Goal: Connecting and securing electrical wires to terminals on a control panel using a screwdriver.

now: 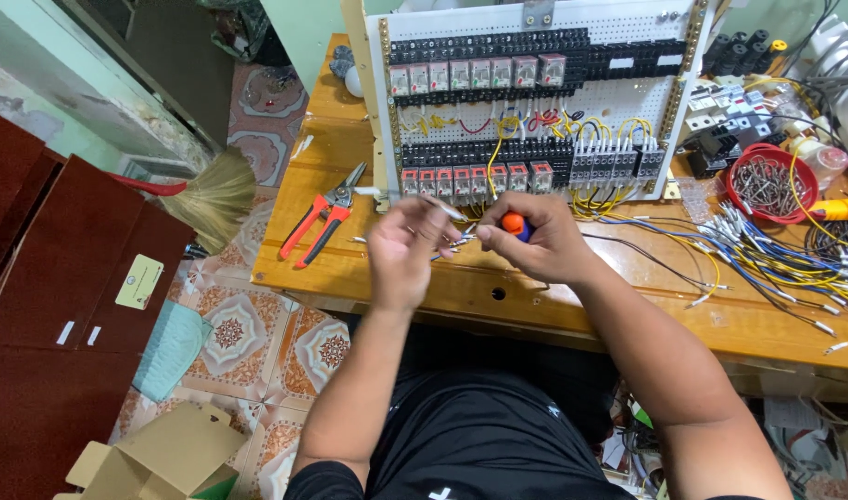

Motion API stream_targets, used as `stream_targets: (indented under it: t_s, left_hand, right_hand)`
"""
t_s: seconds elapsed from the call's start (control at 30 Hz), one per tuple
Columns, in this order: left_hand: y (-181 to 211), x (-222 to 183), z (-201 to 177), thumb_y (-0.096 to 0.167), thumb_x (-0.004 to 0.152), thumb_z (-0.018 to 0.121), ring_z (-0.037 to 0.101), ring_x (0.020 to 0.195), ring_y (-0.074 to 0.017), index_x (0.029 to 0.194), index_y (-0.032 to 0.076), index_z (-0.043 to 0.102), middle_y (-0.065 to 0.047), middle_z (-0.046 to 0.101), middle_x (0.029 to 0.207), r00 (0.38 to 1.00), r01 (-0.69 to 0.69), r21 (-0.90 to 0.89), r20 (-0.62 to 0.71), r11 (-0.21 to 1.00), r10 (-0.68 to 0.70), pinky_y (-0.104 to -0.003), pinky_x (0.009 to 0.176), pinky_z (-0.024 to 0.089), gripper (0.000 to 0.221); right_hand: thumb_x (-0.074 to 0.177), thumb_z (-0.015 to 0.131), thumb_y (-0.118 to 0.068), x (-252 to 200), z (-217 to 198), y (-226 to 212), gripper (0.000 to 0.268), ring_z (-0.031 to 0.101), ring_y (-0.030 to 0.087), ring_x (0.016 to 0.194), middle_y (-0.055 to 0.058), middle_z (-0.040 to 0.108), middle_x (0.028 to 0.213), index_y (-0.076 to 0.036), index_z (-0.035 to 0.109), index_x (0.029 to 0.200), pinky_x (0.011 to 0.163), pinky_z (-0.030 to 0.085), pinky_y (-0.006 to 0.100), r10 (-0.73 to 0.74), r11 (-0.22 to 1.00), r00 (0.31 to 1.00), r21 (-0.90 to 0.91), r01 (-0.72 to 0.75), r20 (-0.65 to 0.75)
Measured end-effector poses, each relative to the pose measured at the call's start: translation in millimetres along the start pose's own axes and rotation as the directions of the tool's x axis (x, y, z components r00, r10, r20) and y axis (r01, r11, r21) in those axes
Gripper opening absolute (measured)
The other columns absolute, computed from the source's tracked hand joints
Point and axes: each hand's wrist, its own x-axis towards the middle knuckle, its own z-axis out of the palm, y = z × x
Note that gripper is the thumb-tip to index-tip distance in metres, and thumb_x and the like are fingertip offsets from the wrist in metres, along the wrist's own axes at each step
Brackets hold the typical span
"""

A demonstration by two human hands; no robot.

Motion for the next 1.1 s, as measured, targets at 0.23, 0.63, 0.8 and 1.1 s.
stream_targets:
  t_s: [0.23, 0.63, 0.8, 1.1]
  left_hand:
    - [15.0, 92.9, -52.7, 0.007, 0.101, 0.067, 0.074, 0.068, -0.0221, 0.103, -0.002, 0.069, -0.018, 0.073, 0.086, 0.934, -0.348, 0.497, 0.108, 0.795, 0.341, -0.027, 0.05, 0.059, 0.009]
    - [-3.4, 121.7, -63.4, 0.001, 0.099, 0.065, 0.074, 0.074, -0.0193, 0.099, -0.002, 0.069, -0.014, 0.071, 0.082, 0.967, -0.252, 0.604, 0.189, 0.756, 0.172, -0.026, 0.052, 0.061, 0.005]
    - [-4.7, 123.1, -66.3, 0.003, 0.101, 0.063, 0.075, 0.076, -0.0214, 0.102, -0.002, 0.069, -0.017, 0.071, 0.086, 0.975, -0.214, 0.595, 0.178, 0.775, 0.133, -0.027, 0.051, 0.063, 0.008]
    - [-1.7, 121.0, -65.2, 0.002, 0.1, 0.063, 0.075, 0.076, -0.0209, 0.103, -0.001, 0.069, -0.016, 0.072, 0.087, 0.974, -0.224, 0.56, 0.161, 0.798, 0.16, -0.033, 0.061, 0.064, 0.007]
  right_hand:
    - [0.089, 0.076, -0.005, -1.3, -3.7, 2.1, 0.011, 0.055, 0.01, 0.043, 0.005, 0.062, 0.051, -0.003, 0.071, 0.079, 0.049, 0.044, 0.023, 0.019, 1.0, 0.999, -0.003, -0.019, -0.028]
    - [0.088, 0.077, -0.004, 2.5, -8.0, 4.3, 0.009, 0.057, 0.012, 0.041, 0.007, 0.062, 0.051, -0.001, 0.072, 0.081, 0.049, 0.044, 0.025, 0.04, 0.999, 0.999, -0.033, -0.04, -0.003]
    - [0.094, 0.073, -0.004, 43.1, -14.3, -44.1, 0.007, 0.069, 0.041, 0.064, 0.023, 0.071, 0.076, 0.003, 0.072, 0.093, 0.066, 0.052, 0.045, 0.013, 0.919, 0.997, -0.393, 0.019, 0.077]
    - [0.1, 0.068, -0.02, 120.1, 20.4, 23.0, 0.011, 0.069, 0.037, 0.062, 0.011, 0.067, 0.078, -0.009, 0.07, 0.097, 0.057, 0.056, 0.047, -0.034, 0.47, 0.957, -0.84, 0.27, 0.289]
